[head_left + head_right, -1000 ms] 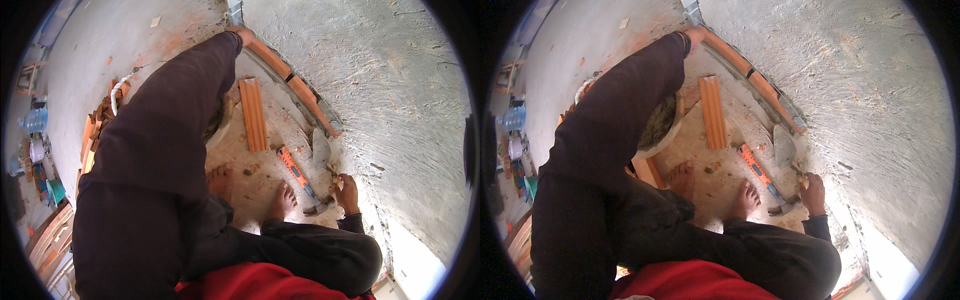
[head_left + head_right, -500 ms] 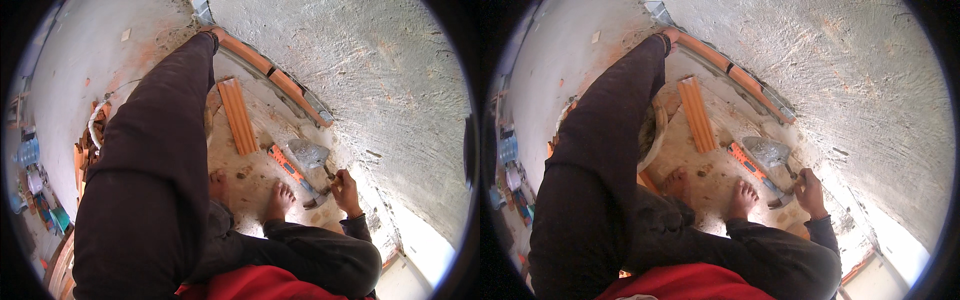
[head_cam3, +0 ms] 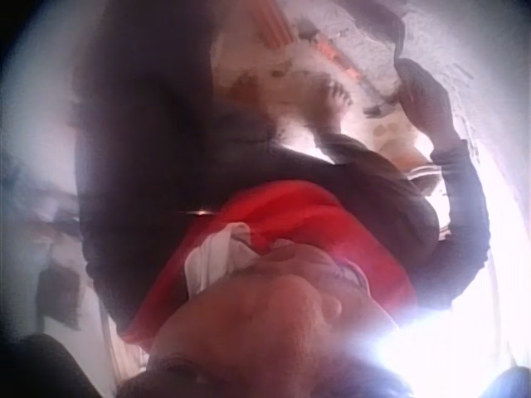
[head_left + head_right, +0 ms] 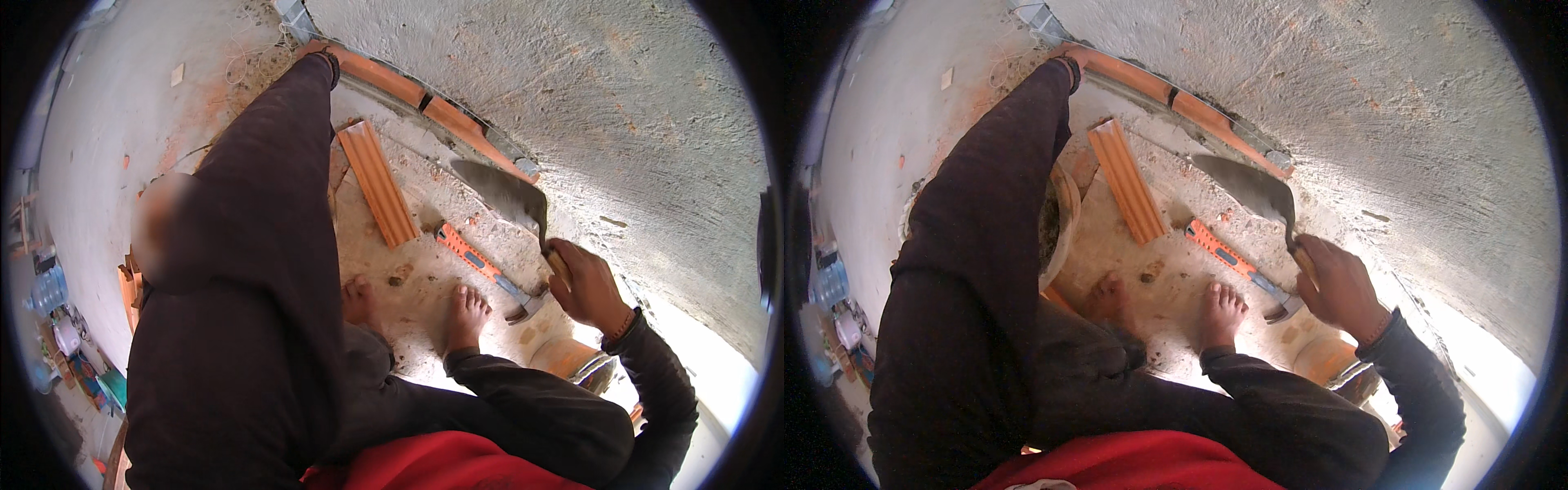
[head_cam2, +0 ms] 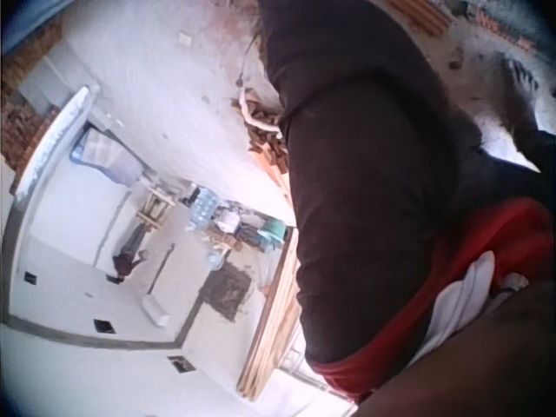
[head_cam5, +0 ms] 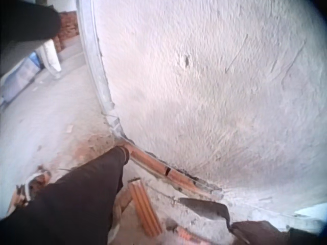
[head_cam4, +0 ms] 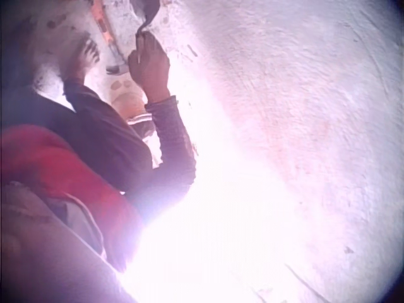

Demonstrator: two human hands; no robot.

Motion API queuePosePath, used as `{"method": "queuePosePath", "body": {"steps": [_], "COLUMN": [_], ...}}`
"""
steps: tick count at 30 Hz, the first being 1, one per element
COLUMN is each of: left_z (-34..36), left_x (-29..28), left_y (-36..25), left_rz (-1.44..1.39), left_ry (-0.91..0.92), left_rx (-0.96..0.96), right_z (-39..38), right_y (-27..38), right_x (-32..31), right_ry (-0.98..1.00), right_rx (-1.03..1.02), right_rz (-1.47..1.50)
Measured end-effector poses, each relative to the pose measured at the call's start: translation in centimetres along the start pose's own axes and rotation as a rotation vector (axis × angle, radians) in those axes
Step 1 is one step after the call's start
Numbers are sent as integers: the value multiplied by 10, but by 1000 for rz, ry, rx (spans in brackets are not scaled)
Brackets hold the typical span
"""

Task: The person applies mortar to a wall and positions thin bricks using a trowel and a hammer.

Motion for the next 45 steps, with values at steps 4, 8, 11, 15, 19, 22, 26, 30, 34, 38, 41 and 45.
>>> {"method": "queuePosePath", "body": {"steps": [4, 8, 11, 15, 19, 22, 26, 30, 34, 38, 41, 45], "left_z": [1, 24, 22, 5, 21, 20, -26, -17, -32, -2, -3, 7], "left_x": [7, 15, 20, 16, 11, 5, -2, -14, -9, -9, -3, -5], "left_y": [-9, 10, 21, 1, 6, 19, -7, 5, -11, 4, 1, 9], "left_rz": [-39, -85, -281, -123, 180, -189, -164, -157, -48, 121, 116, 64], "left_ry": [-56, -45, -35, 37, -57, -185, -12, -103, -87, -30, -33, -40], "left_rx": [52, 81, -10, 90, 220, 18, 145, 108, 116, 306, 329, 346], "right_z": [43, 76, 91, 93, 102, 114, 114, 125, 128, 128, 126, 125], "right_y": [26, 36, 40, 34, 35, 44, 38, 39, 35, 39, 33, 32], "right_x": [2, 21, 23, 27, 33, 36, 25, 21, 5, 4, 5, 6], "right_ry": [-34, -65, -118, -129, -155, -135, -88, -62, -23, -47, -68, -104], "right_rx": [-27, 86, 93, 116, 54, 46, 139, 89, 57, 4, -7, -21], "right_rz": [-52, -117, -181, -224, -240, -248, -323, -231, -228, -240, -277, -320]}}
Point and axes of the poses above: each hand's wrist, its own z-axis towards the middle knuckle, its own x-axis out of the palm, y = z × x, the point moved 4 cm from there along z, towards the middle knuckle, and after that the axes turned 5 degrees about -y, right-handed, at the moved point
